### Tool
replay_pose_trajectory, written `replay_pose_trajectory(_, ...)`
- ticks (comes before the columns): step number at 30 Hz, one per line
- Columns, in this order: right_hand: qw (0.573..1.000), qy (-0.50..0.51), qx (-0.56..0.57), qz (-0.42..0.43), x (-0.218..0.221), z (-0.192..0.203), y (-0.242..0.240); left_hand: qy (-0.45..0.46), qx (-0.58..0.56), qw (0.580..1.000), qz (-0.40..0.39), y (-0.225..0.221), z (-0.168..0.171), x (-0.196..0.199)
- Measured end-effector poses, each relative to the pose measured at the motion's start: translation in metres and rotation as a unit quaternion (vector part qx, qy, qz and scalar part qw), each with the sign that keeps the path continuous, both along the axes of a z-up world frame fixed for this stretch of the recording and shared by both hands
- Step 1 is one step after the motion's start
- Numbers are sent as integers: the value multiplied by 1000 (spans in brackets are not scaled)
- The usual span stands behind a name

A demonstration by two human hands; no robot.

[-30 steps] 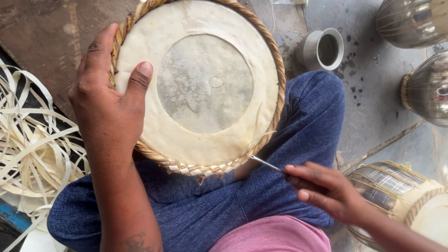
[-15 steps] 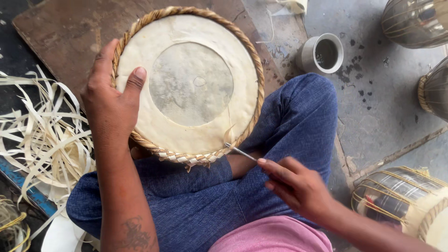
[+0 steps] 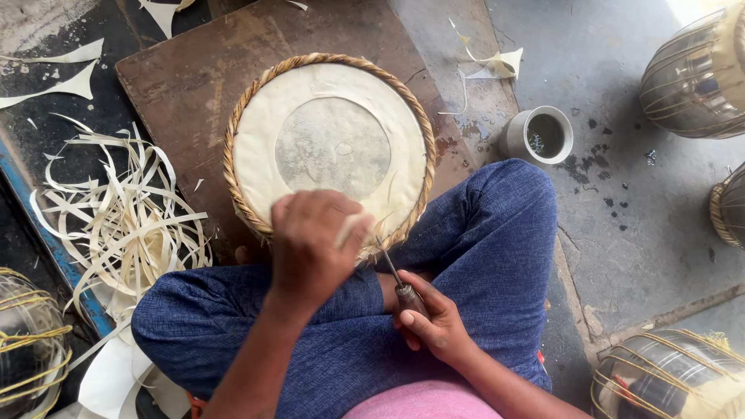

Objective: The person uses an awl and scissors to repair a drum by weaving thin material around the rim. They tighten the strips by hand and trim the excess while sitting on the floor.

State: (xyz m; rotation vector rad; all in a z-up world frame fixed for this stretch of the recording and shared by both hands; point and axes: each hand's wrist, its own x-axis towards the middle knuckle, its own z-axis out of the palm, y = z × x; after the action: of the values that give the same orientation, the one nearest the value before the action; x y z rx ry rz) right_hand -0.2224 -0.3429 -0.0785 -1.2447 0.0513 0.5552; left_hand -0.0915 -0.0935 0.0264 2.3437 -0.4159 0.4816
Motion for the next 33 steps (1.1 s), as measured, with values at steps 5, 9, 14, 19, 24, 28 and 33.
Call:
replay_pose_trajectory(5, 1000, 0, 22, 15, 9, 9, -1, -9, 12, 999, -50, -6, 22, -6)
replay_pose_trajectory(9, 1000, -2, 14, 21, 18, 35, 5, -23, -15, 993, -112, -5, 25, -9)
replay_pose_trajectory(14, 911, -328, -243, -64, 56, 81, -1, -100, 53, 983, -145, -4, 16, -13)
replay_pose_trajectory(19, 987, -35, -156, 21, 95, 98, 17, -117, 70, 978, -160, -7, 18, -12)
replay_pose_trajectory(24, 984, -76, -160, 17, 98, 100, 26, 15, -7, 986, -167, -5, 30, -11)
replay_pose_trajectory(28, 925, -245, -290, 2, 99, 113, 19, 107, -49, 969, -217, -6, 38, 1)
replay_pose_trajectory(33, 870, -338, -357, -13, 102, 130, 22, 172, -41, 959, -220, -12, 41, 13)
